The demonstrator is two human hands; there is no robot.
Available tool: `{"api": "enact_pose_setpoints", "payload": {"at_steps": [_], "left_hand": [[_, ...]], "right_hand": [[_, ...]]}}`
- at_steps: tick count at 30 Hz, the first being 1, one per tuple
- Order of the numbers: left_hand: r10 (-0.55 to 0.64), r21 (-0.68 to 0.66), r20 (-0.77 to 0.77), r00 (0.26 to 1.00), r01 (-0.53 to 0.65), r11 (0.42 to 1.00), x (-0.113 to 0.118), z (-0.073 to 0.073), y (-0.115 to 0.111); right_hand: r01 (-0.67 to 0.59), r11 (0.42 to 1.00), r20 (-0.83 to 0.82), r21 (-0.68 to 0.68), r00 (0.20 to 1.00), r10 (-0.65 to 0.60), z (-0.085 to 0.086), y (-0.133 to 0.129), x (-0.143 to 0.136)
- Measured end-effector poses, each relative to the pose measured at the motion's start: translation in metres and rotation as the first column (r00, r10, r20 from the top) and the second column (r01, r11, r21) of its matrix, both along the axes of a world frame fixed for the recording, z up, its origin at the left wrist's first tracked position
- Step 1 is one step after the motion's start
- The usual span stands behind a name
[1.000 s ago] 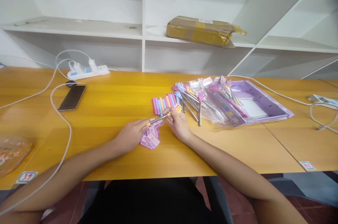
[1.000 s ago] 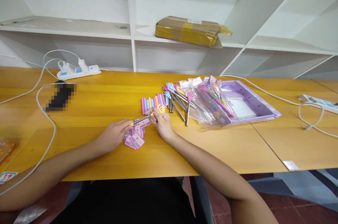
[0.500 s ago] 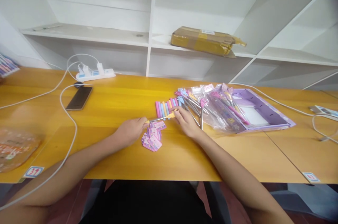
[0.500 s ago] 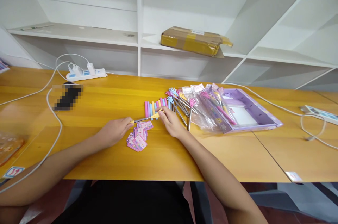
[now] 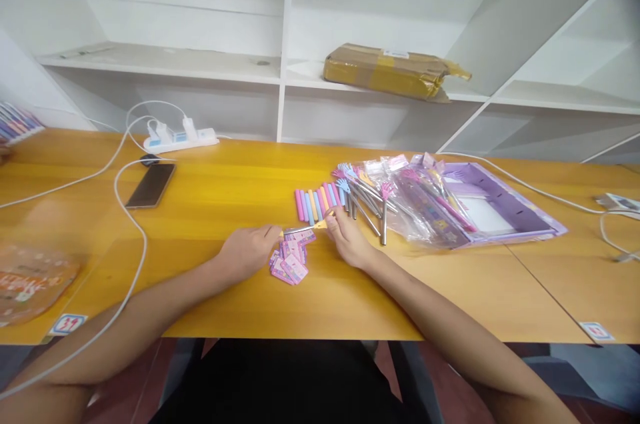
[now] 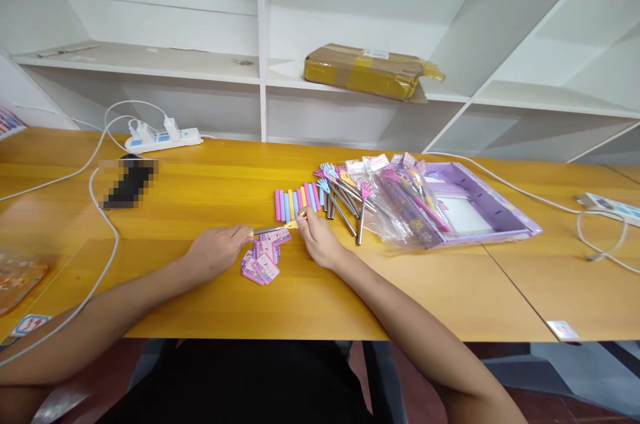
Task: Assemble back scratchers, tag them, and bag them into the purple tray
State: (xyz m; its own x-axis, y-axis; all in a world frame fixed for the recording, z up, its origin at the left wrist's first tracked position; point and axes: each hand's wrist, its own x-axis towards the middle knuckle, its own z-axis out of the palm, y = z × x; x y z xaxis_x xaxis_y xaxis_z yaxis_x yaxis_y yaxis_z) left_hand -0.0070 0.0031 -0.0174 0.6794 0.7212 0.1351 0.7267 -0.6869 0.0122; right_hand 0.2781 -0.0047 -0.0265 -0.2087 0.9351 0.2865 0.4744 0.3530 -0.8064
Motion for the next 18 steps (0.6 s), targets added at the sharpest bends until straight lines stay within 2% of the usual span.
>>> {"api": "enact_pose_setpoints", "payload": {"at_steps": [6,13,15,18], "left_hand": [[-0.012,0.005,-0.002,1.0,0.012,1.0,0.003,-0.002,-0.004],[-0.046,0.021,-0.071,0.996,0.047,0.999,0.005,0.006,-0.012],[-0.021,0.013,-0.084,0.996,0.022,1.0,0.007,0.01,-0.01],[0.02,-0.011,-0.123,0.992,-0.021,1.0,0.009,0.02,-0.001]], "right_hand": [[-0.009,1.0,0.033,-0.007,0.999,0.009,-0.002,-0.002,-0.002],[-0.028,1.0,0.01,0.001,1.0,0.028,-0.005,-0.005,-0.008],[0.005,1.0,0.072,-0.004,0.997,-0.004,-0.005,-0.004,-0.011],[0.071,0.995,0.294,-0.065,0.955,-0.049,-0.001,0.001,-0.015]]}}
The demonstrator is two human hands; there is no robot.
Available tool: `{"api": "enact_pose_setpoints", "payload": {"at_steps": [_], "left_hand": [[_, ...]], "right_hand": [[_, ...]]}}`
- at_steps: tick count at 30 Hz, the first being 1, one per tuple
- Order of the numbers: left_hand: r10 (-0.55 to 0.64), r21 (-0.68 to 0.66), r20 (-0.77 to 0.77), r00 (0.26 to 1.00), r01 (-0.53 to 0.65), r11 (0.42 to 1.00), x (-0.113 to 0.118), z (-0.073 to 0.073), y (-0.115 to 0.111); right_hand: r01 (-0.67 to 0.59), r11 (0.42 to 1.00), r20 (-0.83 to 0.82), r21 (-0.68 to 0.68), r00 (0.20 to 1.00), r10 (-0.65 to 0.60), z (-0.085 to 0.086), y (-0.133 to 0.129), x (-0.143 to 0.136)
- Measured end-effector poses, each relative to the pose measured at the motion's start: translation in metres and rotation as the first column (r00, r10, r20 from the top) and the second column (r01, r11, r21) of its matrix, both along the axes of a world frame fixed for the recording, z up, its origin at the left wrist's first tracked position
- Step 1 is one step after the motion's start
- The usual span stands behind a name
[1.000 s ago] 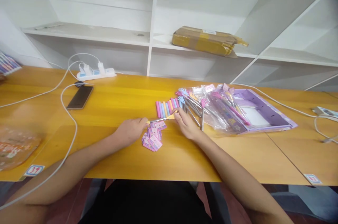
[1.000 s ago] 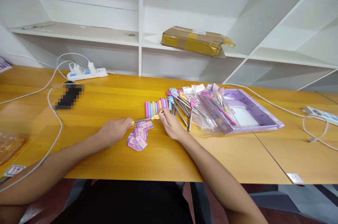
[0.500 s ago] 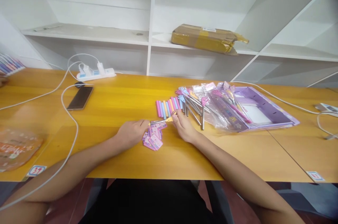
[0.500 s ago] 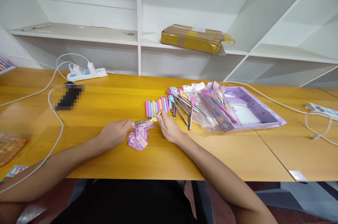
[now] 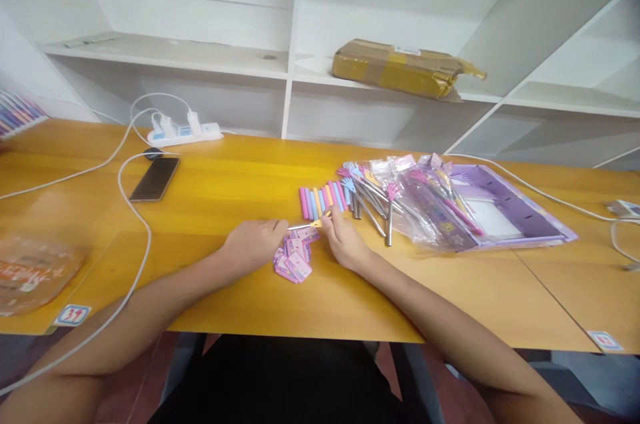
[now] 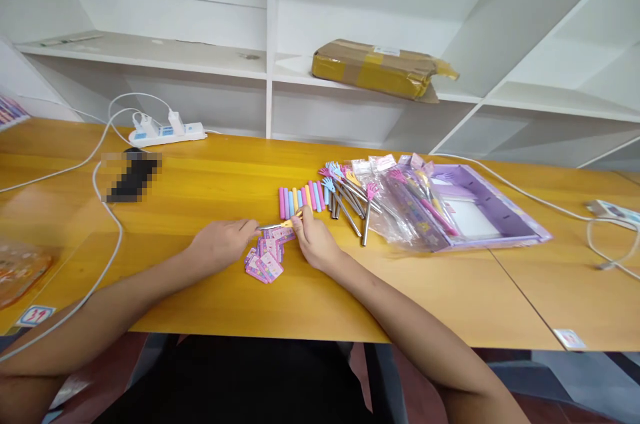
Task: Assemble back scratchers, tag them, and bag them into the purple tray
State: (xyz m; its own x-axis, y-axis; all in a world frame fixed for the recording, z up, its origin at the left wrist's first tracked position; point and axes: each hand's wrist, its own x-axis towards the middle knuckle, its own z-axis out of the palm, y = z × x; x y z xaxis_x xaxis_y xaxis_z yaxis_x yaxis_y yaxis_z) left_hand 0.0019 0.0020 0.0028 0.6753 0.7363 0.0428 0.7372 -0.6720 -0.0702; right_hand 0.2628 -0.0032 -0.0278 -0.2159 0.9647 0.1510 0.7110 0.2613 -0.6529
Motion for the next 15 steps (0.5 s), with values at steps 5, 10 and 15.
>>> {"api": "enact_pose_setpoints", "payload": {"at_steps": [5,10,15], "left_hand": [[0.037,-0.116,0.038,0.999,-0.032,0.993,-0.007,0.02,0.015],[-0.029,-0.198,0.167,0.985,0.063,0.978,-0.008,0.023,0.01],[-0.22,0.093,0.043,0.975,0.215,0.972,-0.005,0.023,0.001]], "right_hand": [[-0.03,0.994,0.438,0.106,0.899,-0.02,0.015,0.006,-0.002],[-0.292,0.856,0.692,0.426,0.715,-0.101,0.034,-0.009,0.003],[-0.459,0.694,0.709,0.555,0.697,-0.106,0.04,-0.027,0.024]]}}
